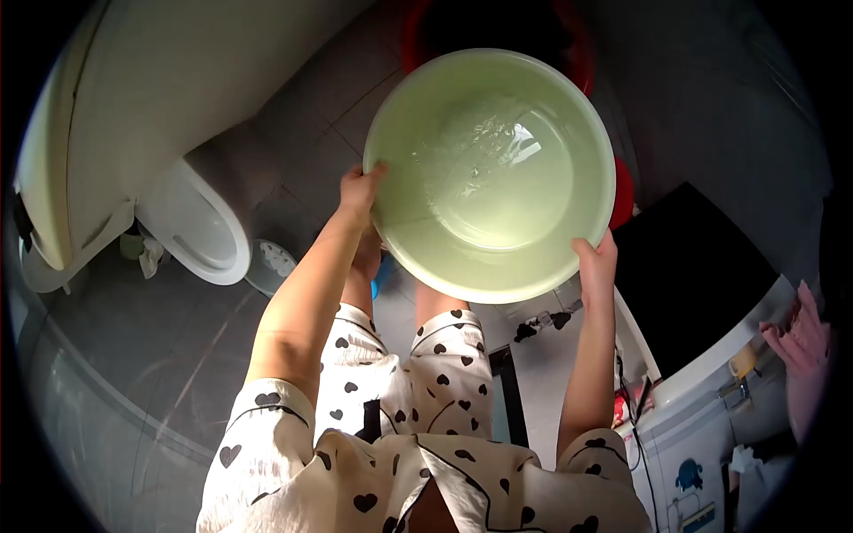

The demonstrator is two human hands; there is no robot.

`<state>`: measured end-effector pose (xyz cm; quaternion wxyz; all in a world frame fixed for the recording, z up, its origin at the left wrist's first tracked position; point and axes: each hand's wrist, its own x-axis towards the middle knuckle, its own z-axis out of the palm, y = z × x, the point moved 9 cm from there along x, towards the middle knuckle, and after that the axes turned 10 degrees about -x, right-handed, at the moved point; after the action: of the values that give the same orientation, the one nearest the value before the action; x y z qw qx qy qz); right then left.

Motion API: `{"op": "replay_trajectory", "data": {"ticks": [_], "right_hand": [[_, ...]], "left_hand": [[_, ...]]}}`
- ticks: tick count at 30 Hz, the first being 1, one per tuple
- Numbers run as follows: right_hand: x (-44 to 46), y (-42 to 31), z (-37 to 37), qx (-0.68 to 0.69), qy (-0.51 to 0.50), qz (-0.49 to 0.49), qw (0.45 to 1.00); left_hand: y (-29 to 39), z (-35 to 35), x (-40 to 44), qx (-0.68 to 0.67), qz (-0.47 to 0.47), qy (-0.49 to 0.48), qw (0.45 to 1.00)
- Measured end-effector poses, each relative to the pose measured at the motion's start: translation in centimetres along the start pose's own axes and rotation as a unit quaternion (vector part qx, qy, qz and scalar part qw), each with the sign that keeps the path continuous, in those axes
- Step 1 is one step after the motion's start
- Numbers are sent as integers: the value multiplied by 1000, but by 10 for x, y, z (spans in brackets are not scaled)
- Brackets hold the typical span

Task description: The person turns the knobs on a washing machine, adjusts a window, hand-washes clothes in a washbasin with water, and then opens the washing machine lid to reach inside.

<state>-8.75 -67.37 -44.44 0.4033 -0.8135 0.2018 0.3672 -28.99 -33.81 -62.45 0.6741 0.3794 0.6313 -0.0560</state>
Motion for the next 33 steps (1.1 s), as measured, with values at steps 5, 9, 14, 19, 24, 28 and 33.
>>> {"op": "replay_trajectory", "data": {"ticks": [5, 9, 14, 19, 24, 28, 33], "right_hand": [[25, 30, 98, -54, -90, 37, 994], [48, 91, 156, 95, -180, 110, 973], [27, 103, 231, 151, -248, 175, 941], [31, 85, 277, 66, -258, 32, 963], [2, 19, 277, -113, -220, -110, 963], [-29, -15, 273, -252, -156, -99, 950], [-21, -28, 310, -414, -187, -145, 879]], "left_hand": [[7, -120, -17, -73, 49, 41, 995], [36, -163, -65, -112, 148, 20, 982], [34, -213, -130, -92, 249, 41, 963], [6, -277, -161, -162, 277, 120, 939], [-39, -307, -117, -199, 282, 175, 922], [-117, -297, -67, -170, 186, 176, 951], [-179, -285, -42, -16, 169, 224, 960]]}}
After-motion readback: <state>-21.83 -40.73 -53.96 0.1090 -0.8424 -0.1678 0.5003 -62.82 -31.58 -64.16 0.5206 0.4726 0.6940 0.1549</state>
